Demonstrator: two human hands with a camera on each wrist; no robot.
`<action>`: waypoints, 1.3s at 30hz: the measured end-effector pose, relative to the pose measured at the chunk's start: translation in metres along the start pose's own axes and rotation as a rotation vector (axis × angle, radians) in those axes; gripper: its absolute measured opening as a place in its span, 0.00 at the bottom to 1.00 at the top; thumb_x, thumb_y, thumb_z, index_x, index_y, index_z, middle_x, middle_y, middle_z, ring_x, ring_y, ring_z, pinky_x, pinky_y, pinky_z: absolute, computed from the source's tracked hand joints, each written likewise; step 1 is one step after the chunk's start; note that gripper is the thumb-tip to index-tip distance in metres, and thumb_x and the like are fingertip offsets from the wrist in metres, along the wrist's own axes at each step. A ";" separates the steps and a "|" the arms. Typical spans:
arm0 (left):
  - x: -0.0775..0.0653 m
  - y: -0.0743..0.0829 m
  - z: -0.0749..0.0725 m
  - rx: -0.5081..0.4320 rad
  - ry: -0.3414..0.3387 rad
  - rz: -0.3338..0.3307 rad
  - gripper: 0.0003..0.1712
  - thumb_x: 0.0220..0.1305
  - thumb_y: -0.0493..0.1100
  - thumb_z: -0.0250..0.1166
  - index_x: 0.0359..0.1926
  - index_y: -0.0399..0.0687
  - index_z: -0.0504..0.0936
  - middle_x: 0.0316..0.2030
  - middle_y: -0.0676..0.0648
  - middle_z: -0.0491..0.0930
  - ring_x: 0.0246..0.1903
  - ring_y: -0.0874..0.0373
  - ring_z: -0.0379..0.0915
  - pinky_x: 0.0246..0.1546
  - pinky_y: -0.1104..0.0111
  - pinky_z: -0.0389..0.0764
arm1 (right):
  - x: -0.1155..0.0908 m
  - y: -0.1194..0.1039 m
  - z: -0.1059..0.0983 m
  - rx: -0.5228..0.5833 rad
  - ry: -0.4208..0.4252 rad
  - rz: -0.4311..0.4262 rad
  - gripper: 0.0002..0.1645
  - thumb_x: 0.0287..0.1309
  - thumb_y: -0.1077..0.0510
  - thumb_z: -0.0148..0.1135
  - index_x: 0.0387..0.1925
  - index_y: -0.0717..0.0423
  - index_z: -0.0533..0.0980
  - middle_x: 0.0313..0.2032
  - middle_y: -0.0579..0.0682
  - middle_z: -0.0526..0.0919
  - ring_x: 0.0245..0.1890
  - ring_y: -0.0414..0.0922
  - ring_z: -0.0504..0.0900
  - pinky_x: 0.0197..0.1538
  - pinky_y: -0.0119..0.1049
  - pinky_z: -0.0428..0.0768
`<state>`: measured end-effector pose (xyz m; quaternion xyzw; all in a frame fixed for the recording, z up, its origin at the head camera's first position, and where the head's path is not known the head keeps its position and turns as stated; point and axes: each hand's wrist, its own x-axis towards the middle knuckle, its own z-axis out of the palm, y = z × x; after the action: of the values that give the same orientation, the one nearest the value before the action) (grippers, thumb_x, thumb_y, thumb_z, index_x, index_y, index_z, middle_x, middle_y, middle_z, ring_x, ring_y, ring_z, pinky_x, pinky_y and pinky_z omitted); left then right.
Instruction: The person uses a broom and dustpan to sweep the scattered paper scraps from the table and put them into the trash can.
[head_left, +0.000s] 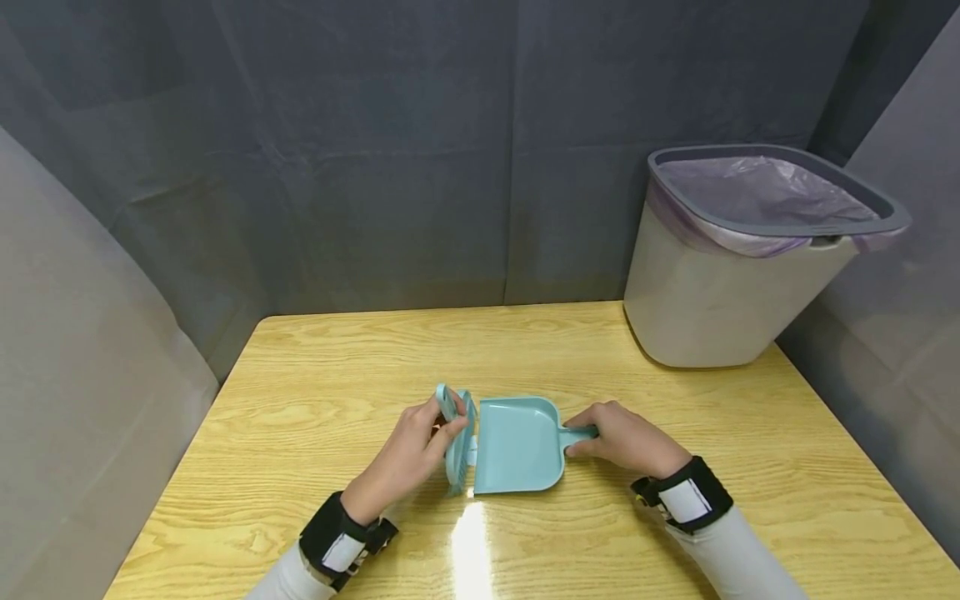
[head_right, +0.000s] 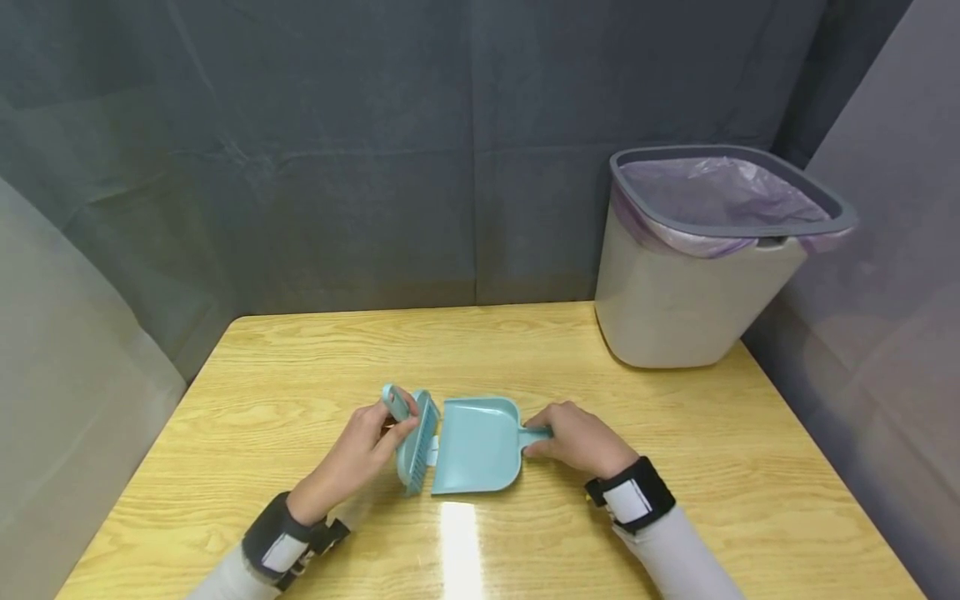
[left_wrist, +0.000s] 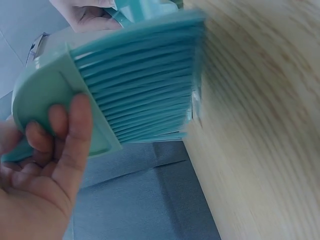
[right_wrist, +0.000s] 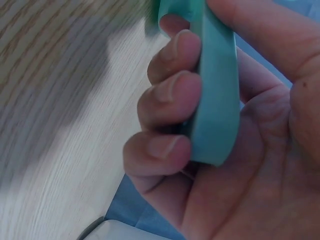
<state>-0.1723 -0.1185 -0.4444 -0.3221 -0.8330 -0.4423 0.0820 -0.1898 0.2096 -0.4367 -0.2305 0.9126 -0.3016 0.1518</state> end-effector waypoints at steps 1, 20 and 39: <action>0.000 0.000 0.000 -0.006 0.004 0.004 0.00 0.80 0.39 0.57 0.47 0.49 0.73 0.29 0.57 0.71 0.26 0.66 0.66 0.27 0.70 0.76 | 0.000 0.000 0.000 0.000 0.000 0.003 0.18 0.62 0.54 0.73 0.52 0.57 0.86 0.47 0.45 0.88 0.36 0.39 0.77 0.41 0.36 0.77; -0.001 0.006 -0.007 -0.142 0.046 -0.009 0.06 0.79 0.37 0.56 0.52 0.43 0.76 0.43 0.44 0.82 0.37 0.60 0.77 0.33 0.68 0.82 | 0.003 0.003 0.002 -0.019 0.004 0.009 0.20 0.61 0.53 0.74 0.53 0.58 0.86 0.49 0.49 0.88 0.40 0.38 0.80 0.43 0.38 0.79; 0.002 -0.004 -0.011 -0.042 0.045 -0.090 0.07 0.80 0.40 0.56 0.50 0.42 0.76 0.43 0.43 0.83 0.43 0.54 0.82 0.41 0.65 0.85 | 0.002 0.005 0.002 -0.044 0.031 0.024 0.19 0.61 0.53 0.74 0.52 0.56 0.86 0.50 0.48 0.88 0.48 0.42 0.83 0.51 0.47 0.83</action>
<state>-0.1778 -0.1275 -0.4398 -0.2758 -0.8353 -0.4699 0.0739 -0.1923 0.2116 -0.4416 -0.2182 0.9240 -0.2830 0.1361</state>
